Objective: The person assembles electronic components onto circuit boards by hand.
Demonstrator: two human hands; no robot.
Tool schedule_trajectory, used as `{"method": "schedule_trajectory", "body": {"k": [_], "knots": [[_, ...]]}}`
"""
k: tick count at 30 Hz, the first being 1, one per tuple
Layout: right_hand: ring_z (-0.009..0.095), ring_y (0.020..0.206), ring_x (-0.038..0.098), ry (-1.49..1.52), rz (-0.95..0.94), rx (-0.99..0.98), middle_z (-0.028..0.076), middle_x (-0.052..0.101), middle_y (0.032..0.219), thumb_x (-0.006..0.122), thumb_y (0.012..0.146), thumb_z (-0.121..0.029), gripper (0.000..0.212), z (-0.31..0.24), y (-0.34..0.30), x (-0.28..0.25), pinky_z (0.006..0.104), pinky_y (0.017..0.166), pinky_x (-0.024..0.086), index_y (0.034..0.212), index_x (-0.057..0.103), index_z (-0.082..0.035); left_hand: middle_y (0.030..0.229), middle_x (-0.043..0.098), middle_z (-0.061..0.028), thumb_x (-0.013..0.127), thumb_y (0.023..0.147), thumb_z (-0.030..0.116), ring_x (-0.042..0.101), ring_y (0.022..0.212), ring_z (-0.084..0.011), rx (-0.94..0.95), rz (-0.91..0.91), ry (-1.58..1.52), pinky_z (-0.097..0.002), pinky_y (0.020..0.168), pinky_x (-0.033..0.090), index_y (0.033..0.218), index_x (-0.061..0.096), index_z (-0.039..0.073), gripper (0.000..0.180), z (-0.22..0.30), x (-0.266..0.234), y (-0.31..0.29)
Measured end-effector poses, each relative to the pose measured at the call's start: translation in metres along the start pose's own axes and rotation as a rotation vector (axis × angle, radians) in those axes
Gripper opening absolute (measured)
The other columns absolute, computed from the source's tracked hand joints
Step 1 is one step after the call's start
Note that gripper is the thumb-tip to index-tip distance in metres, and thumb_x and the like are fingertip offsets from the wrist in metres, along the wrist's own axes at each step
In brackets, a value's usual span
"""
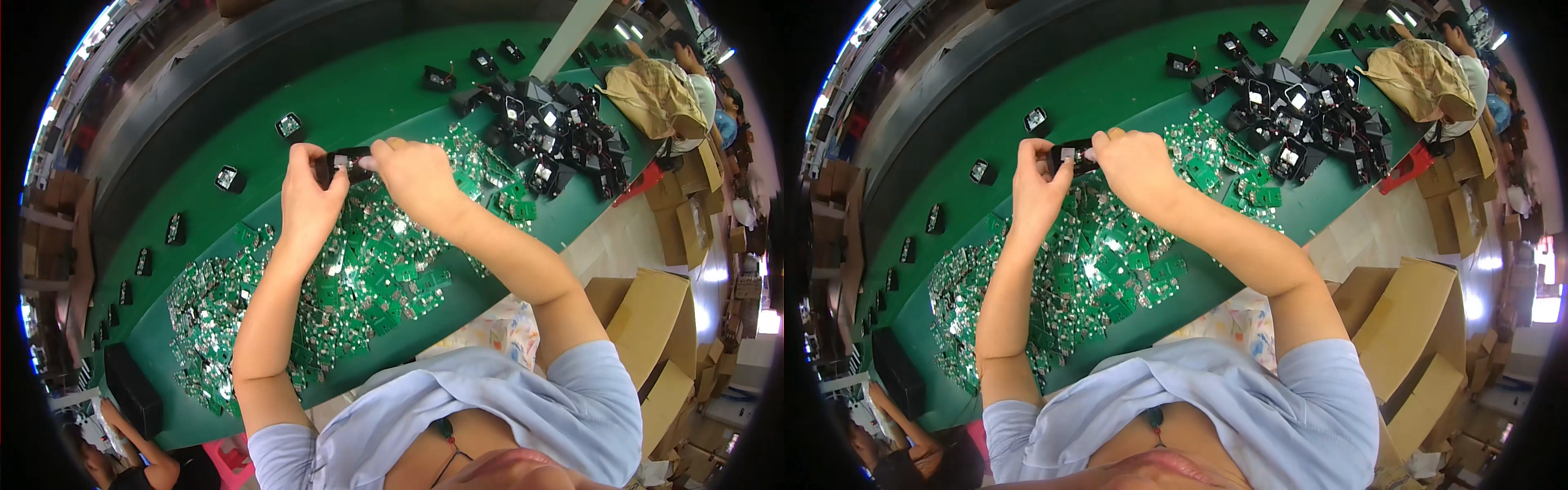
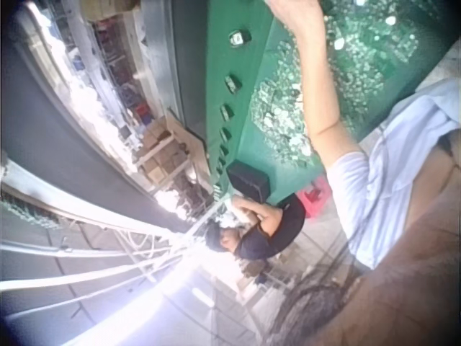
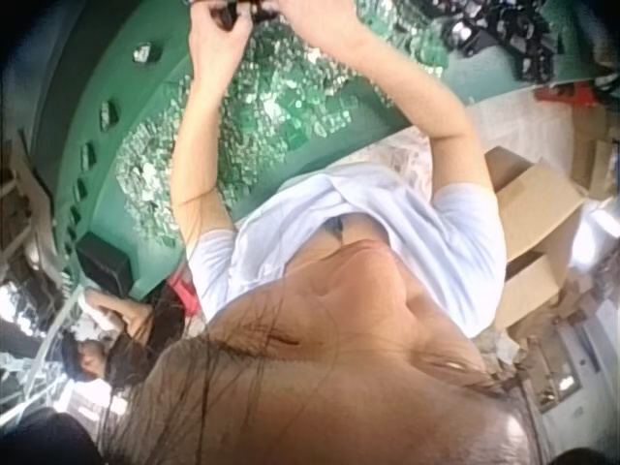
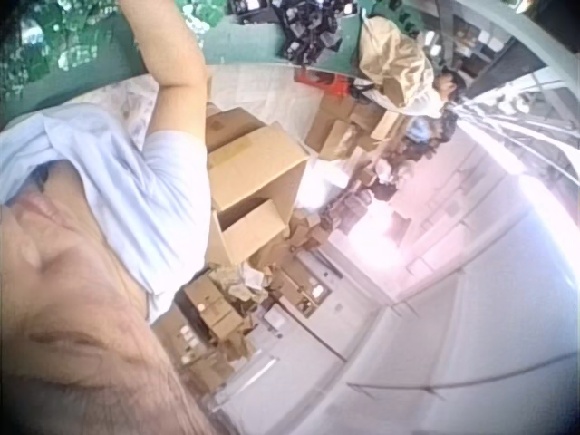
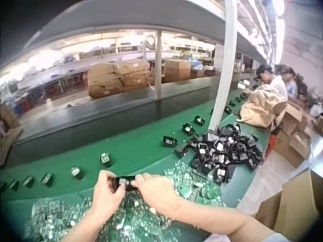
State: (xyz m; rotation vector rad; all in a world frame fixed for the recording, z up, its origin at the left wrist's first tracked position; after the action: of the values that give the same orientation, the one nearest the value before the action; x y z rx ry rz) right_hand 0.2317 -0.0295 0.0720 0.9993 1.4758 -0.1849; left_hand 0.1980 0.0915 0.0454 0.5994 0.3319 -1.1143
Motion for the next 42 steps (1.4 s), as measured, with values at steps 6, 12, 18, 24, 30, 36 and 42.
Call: {"method": "schedule_trajectory", "body": {"k": [6, 12, 18, 24, 30, 36, 42], "knots": [[0.013, 0.065, 0.059, 1.220, -0.303, 0.457, 0.008, 0.058, 0.079, 0.056, 0.085, -0.008, 0.024, 0.008, -0.036, 0.031, 0.0251, 0.049, 0.046, 0.106, 0.046, -0.002, 0.093, 0.052, -0.0097, 0.059, 0.078, 0.001, 0.055, 0.075, -0.0117, -0.158, 0.098, -0.461, -0.0253, 0.061, 0.048, 0.102, 0.044, 0.001, 0.028, 0.010, -0.016, -0.048], [0.018, 0.063, 0.058, 0.636, 0.074, 0.019, 0.008, 0.057, 0.076, 0.059, 0.081, -0.011, 0.022, -0.027, -0.058, -0.017, 0.0302, 0.053, 0.047, 0.102, 0.052, -0.007, 0.091, 0.050, -0.0104, 0.060, 0.073, 0.000, 0.057, 0.077, -0.0222, 0.105, 0.173, 0.252, -0.0314, 0.065, 0.048, 0.107, 0.052, 0.005, 0.035, 0.048, -0.027, -0.087], [0.023, 0.078, 0.062, 0.418, 0.139, -0.180, 0.007, 0.063, 0.094, 0.065, 0.076, -0.024, 0.037, -0.067, -0.069, -0.054, 0.0320, 0.064, 0.050, 0.109, 0.058, -0.011, 0.090, 0.053, -0.0089, 0.056, 0.078, 0.000, 0.057, 0.081, -0.0198, 0.027, 0.152, 0.045, -0.0317, 0.064, 0.049, 0.100, 0.053, 0.004, 0.023, 0.019, -0.024, -0.106], [0.026, 0.088, 0.056, -0.142, 0.146, 0.210, 0.009, 0.058, 0.091, 0.065, 0.074, -0.023, 0.031, 0.074, -0.080, -0.045, 0.0362, 0.069, 0.050, 0.099, 0.058, -0.007, 0.085, 0.060, -0.0120, 0.046, 0.090, 0.010, 0.060, 0.069, -0.0182, -0.434, 0.039, -0.877, -0.0264, 0.058, 0.049, 0.102, 0.048, 0.002, 0.015, -0.006, 0.001, -0.118], [0.028, 0.094, 0.053, -0.106, -0.224, 0.199, 0.010, 0.053, 0.100, 0.066, 0.073, -0.020, 0.040, 0.099, -0.113, 0.002, 0.0377, 0.076, 0.047, 0.107, 0.054, -0.005, 0.089, 0.059, -0.0124, 0.045, 0.089, 0.007, 0.063, 0.072, -0.0205, -0.441, -0.009, -0.982, -0.0279, 0.058, 0.051, 0.102, 0.046, -0.001, 0.015, -0.011, 0.009, -0.127], [0.027, 0.089, 0.055, 0.076, -0.145, 0.161, 0.009, 0.054, 0.090, 0.063, 0.075, -0.016, 0.025, 0.102, -0.108, -0.007, 0.0357, 0.076, 0.046, 0.097, 0.061, -0.003, 0.089, 0.059, -0.0123, 0.046, 0.089, 0.007, 0.063, 0.070, -0.0183, -0.427, -0.041, -0.931, -0.0262, 0.056, 0.051, 0.102, 0.045, 0.000, 0.015, -0.006, 0.012, -0.136], [0.024, 0.079, 0.056, 0.096, 0.083, 0.221, 0.009, 0.055, 0.084, 0.059, 0.077, -0.006, 0.014, 0.098, -0.103, -0.028, 0.0317, 0.069, 0.047, 0.091, 0.062, -0.005, 0.088, 0.059, -0.0133, 0.045, 0.088, 0.004, 0.063, 0.069, -0.0191, -0.411, -0.056, -0.898, -0.0265, 0.058, 0.052, 0.102, 0.045, -0.001, 0.014, -0.001, 0.018, -0.139]]}}
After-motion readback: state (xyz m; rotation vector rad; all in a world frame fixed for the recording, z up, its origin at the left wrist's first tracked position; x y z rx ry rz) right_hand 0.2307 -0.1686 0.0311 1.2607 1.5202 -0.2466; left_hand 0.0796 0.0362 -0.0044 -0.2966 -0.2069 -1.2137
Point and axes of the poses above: each hand's wrist, its own y-axis towards the middle knuckle, its own x-axis out of the palm, z = x × y, the point moved 10 cm from there along y, towards the middle knuckle
